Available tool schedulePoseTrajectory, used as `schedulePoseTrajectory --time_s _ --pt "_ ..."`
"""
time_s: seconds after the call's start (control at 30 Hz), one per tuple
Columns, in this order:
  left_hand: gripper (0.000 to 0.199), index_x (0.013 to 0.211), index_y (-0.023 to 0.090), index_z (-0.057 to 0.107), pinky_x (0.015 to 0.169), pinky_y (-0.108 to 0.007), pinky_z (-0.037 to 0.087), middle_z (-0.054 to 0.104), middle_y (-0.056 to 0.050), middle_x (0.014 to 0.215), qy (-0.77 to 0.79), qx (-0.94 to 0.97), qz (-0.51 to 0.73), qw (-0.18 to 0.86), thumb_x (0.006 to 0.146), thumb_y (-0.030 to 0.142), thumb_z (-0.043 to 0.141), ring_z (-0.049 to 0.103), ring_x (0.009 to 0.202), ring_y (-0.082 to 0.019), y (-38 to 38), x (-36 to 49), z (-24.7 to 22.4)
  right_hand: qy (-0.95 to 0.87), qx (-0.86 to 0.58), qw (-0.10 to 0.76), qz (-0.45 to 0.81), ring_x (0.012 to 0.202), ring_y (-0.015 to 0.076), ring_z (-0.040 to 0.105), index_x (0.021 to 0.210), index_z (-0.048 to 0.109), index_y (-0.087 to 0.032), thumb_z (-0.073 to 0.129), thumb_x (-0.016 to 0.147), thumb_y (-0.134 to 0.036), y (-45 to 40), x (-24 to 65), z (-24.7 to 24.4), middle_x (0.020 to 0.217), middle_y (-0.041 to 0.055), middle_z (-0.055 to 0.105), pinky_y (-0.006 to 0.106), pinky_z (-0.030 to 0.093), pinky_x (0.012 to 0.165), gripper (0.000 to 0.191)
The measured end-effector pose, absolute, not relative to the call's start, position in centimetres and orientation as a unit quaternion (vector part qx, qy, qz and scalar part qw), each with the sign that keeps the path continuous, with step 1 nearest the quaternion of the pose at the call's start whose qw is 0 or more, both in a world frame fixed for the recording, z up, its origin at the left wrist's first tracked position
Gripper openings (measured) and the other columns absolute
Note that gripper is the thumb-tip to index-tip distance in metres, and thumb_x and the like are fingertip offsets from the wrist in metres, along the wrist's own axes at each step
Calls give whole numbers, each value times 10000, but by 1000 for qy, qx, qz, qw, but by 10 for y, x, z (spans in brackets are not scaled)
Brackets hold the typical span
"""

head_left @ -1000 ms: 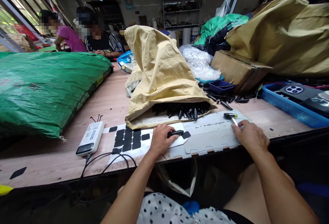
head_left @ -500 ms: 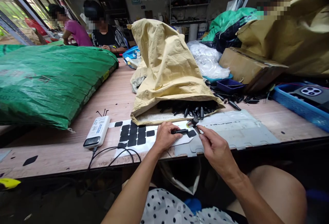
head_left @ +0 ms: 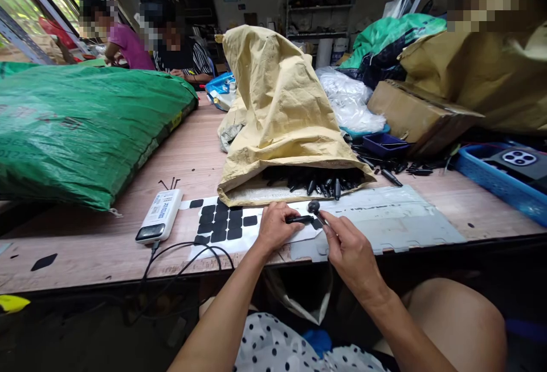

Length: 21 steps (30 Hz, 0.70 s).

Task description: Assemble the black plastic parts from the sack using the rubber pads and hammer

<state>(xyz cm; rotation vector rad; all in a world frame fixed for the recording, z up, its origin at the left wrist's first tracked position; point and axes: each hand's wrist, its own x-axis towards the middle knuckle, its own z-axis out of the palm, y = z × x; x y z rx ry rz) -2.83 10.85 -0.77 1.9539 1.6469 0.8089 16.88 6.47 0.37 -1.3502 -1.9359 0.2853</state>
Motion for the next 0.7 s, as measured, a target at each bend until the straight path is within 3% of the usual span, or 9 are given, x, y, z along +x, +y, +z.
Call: schedulePoseTrajectory --time_s 0.13,0.27,0.4,0.53,0.63,0.7 --pt "161 904 266 794 864 -353 405 701 -1 879 597 708 294 235 747 290 819 576 977 -228 108 -29 -7 -756 -527 369 123 887 230 671 1291 649 -272 440 1005 -280 65 176 3 995 71 696 357 529 827 355" --pt "150 906 256 778 878 -357 402 707 -2 902 586 715 300 237 771 315 805 573 987 -231 105 -30 -5 -696 -611 377 25 920 248 655 1269 675 -249 489 971 -304 74 214 6 1036 87 694 367 504 801 355" --pt "161 967 243 757 896 -350 403 721 -7 963 568 719 315 246 833 334 754 576 999 -225 104 -33 -3 -607 -751 252 -59 838 266 624 1252 704 -236 526 900 -244 94 268 6 1018 120 669 376 448 684 395" --pt "149 979 245 743 893 -360 383 716 -7 962 559 726 316 247 893 355 690 572 993 -224 104 -34 -3 -561 -812 153 -50 878 303 601 1295 686 -210 458 921 -207 112 296 5 1069 181 636 410 428 687 438" --pt "149 996 249 729 893 -365 373 714 -2 963 554 726 324 247 919 352 655 568 990 -222 104 -34 -5 -564 -802 173 -97 1036 375 550 1230 716 -181 493 925 -244 115 286 8 1112 201 613 467 437 773 384" --pt "150 1006 251 721 900 -370 367 718 1 970 551 726 327 249 930 350 639 568 996 -222 104 -34 -6 -620 -744 225 -110 1065 369 532 1195 717 -164 545 913 -276 111 265 11 1103 182 615 484 438 842 349"
